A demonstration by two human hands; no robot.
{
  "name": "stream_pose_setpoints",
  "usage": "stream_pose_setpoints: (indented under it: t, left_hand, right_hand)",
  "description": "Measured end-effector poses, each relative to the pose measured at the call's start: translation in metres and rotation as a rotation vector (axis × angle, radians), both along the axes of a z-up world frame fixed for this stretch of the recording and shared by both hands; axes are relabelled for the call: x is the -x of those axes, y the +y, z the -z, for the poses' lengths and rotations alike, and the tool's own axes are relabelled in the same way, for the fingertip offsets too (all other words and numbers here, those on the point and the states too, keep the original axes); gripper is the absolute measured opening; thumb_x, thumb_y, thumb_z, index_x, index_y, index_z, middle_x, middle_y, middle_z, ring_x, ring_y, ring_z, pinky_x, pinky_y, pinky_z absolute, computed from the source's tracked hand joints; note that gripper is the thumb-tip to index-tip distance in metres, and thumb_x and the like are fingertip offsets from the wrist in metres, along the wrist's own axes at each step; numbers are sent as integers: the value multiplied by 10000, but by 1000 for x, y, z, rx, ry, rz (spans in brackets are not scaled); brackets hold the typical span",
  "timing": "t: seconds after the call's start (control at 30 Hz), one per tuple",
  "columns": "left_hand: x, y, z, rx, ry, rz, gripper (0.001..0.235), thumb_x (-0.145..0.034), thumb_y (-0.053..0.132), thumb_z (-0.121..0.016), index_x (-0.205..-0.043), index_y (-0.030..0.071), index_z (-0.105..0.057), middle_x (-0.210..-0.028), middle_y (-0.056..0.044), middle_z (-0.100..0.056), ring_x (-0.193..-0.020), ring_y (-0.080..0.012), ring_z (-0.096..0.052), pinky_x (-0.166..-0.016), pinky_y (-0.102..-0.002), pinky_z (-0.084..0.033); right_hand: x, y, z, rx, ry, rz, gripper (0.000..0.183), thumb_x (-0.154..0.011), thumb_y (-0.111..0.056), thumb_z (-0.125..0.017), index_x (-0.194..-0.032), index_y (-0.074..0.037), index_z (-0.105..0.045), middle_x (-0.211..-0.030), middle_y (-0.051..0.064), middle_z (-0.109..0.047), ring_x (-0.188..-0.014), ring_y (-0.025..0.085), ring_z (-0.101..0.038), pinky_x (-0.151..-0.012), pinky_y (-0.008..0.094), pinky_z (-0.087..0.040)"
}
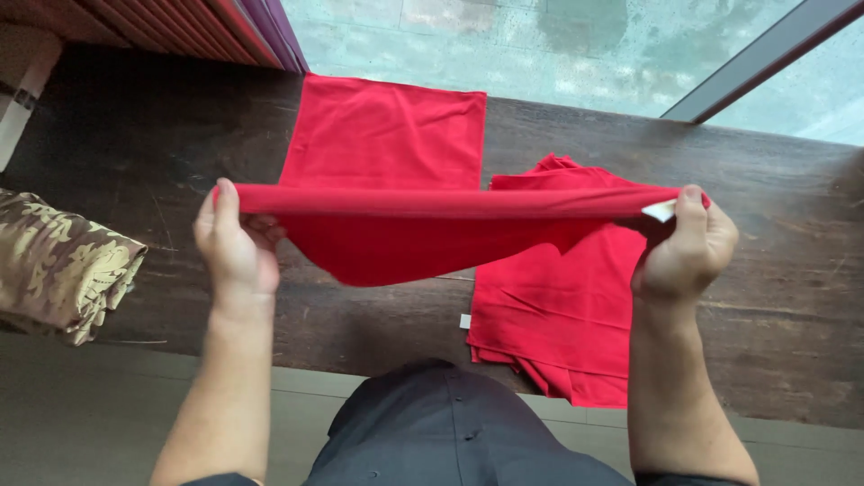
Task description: The person folds a stack of red cloths on a wooden table. They pick up each cloth, unfold it, and fold it into a smaller square, placing it on top of the previous ones to form a neat pile.
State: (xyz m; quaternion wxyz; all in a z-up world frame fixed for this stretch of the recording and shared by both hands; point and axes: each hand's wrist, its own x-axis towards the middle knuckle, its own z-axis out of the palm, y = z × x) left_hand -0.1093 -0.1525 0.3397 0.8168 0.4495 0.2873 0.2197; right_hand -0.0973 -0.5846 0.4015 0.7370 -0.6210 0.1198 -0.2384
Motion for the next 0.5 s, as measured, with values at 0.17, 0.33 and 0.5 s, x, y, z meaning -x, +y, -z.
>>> stream_pose_setpoints:
  t: [0.17,0.33,0.5]
  left_hand:
    - [-73,42,5,-82,60,48,190,-930,390,-686,-964,206,-648,-757,-8,-626,-668,-166,-643,-558,-304,-525]
    - [-171,80,31,-55,60,219,169,-950,332,-610,-944,163,-627,-906,-38,-688,-892,-233,-722,-765,-405,-570]
    - [-266,115,62,-97,107,275,178,-968,321,-551,-891,172,-608,-843,-31,-660,-834,-229,-745,-745,-457,-576]
  right_hand:
    - [-75,2,37,826,82,41,468,-1183,-156,-570,-719,-110,-542,-661,-22,-460,-608,114,-423,-527,347,-328]
    - [-187,19,91,953,210,29,510,-1121,-175,-539,-644,-129,-365,-590,-19,-334,-554,132,-324,-542,410,-229]
    - [-285,22,134,1005,286,57,430,-1081,-231,-466,-676,-88,-485,-634,40,-519,-593,193,-496,-542,462,-351]
